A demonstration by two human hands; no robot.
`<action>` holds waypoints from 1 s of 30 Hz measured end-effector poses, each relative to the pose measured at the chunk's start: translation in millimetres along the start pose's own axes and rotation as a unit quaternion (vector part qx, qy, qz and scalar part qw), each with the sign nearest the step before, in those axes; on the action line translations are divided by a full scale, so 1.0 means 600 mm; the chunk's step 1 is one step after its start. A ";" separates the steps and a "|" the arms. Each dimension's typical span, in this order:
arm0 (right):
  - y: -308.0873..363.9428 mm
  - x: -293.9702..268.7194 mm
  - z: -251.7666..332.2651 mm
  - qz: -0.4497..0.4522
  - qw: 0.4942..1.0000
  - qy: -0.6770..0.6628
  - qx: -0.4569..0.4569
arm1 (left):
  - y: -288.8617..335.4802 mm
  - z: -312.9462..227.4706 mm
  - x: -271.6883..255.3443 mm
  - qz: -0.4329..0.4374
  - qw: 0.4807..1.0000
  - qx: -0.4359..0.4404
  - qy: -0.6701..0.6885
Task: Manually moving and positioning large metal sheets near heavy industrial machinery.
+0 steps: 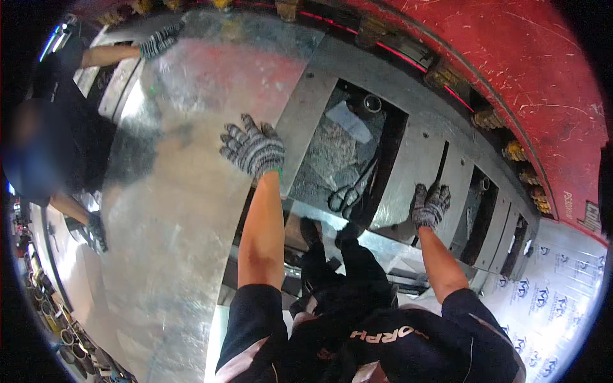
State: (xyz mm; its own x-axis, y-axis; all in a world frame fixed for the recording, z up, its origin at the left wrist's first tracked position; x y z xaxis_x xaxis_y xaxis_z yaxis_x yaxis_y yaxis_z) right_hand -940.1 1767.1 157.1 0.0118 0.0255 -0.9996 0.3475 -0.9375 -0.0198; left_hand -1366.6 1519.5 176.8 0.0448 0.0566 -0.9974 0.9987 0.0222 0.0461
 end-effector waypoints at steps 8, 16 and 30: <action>-0.011 -0.011 0.004 -0.037 0.999 -0.020 0.007 | -0.003 -0.023 -0.018 0.019 1.000 -0.008 -0.019; -0.013 -0.005 0.000 -0.032 0.999 0.000 0.005 | -0.007 -0.024 -0.011 0.020 0.999 -0.007 -0.024; -0.008 -0.003 0.006 -0.032 0.999 0.002 0.008 | -0.006 -0.015 -0.008 -0.002 1.000 0.000 -0.008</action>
State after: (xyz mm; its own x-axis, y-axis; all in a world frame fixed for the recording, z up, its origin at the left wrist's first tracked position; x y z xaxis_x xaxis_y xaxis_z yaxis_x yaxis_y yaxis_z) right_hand -944.9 1770.1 158.7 -0.0053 0.0872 -0.9962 0.3332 -0.9391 -0.0840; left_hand -1370.8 1528.4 181.7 0.0418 0.0412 -0.9983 0.9988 0.0227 0.0428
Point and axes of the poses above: each hand's wrist, its own y-axis away from the middle knuckle, its own x-axis out of the palm, z = x × y, the point moved 2 cm from there along -y, towards the middle knuckle, and after that the axes turned 4 degrees about -x, right-handed, at the moved point
